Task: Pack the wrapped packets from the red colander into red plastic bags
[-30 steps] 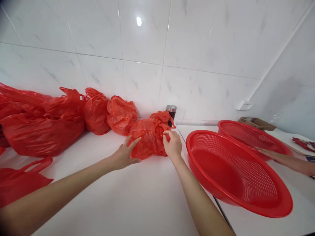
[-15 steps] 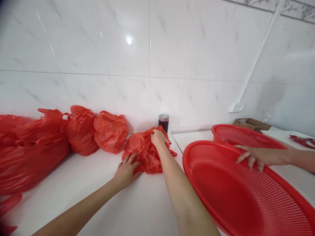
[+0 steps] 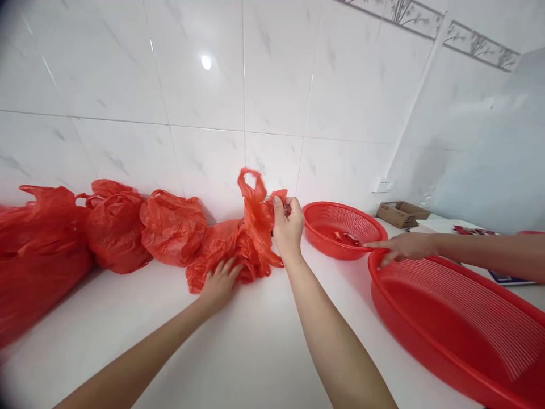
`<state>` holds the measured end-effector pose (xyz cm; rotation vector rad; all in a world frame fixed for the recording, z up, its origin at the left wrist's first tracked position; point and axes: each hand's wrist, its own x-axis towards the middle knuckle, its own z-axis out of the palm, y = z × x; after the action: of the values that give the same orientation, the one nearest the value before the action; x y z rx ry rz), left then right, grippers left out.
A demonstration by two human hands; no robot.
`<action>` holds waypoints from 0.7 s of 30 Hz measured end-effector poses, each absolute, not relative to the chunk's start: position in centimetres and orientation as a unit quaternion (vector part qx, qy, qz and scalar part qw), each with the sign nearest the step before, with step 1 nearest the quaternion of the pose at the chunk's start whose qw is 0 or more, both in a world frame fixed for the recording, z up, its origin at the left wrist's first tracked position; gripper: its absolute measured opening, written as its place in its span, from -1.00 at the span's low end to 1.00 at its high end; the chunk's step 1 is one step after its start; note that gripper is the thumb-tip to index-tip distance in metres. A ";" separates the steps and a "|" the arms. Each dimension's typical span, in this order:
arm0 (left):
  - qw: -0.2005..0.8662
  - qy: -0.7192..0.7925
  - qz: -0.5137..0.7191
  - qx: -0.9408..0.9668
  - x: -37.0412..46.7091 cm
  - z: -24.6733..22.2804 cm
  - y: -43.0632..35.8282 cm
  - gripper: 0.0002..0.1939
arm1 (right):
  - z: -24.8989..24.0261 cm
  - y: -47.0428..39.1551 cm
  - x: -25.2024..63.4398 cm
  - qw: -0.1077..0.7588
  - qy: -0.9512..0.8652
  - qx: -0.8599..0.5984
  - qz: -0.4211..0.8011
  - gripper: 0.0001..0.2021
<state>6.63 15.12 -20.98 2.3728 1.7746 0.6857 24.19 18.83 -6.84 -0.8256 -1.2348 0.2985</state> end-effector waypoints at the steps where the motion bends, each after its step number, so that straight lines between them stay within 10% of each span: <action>1: 0.054 0.588 0.244 0.770 6.2 -20.4 15.7 -0.61 | -7.0 18.0 24.6 0.721 -0.564 -0.376 0.145 -0.70; 6: 0.126 0.547 0.379 0.735 6.1 -15.3 12.9 -0.63 | -9.5 14.5 26.0 0.652 -0.611 -0.419 0.162 -0.77; 12: 0.540 0.418 0.462 0.565 8.6 -13.4 7.3 -0.58 | -12.9 10.1 24.2 0.592 -0.637 -0.397 0.293 -0.72; 21: 0.631 0.432 0.567 0.306 2.2 -18.3 4.2 -0.81 | -17.9 11.3 30.6 0.635 -0.376 -0.530 0.418 -0.63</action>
<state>2.25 4.24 -18.27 0.7002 0.9883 1.2980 30.56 11.34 -17.94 -1.2105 -0.8587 0.9547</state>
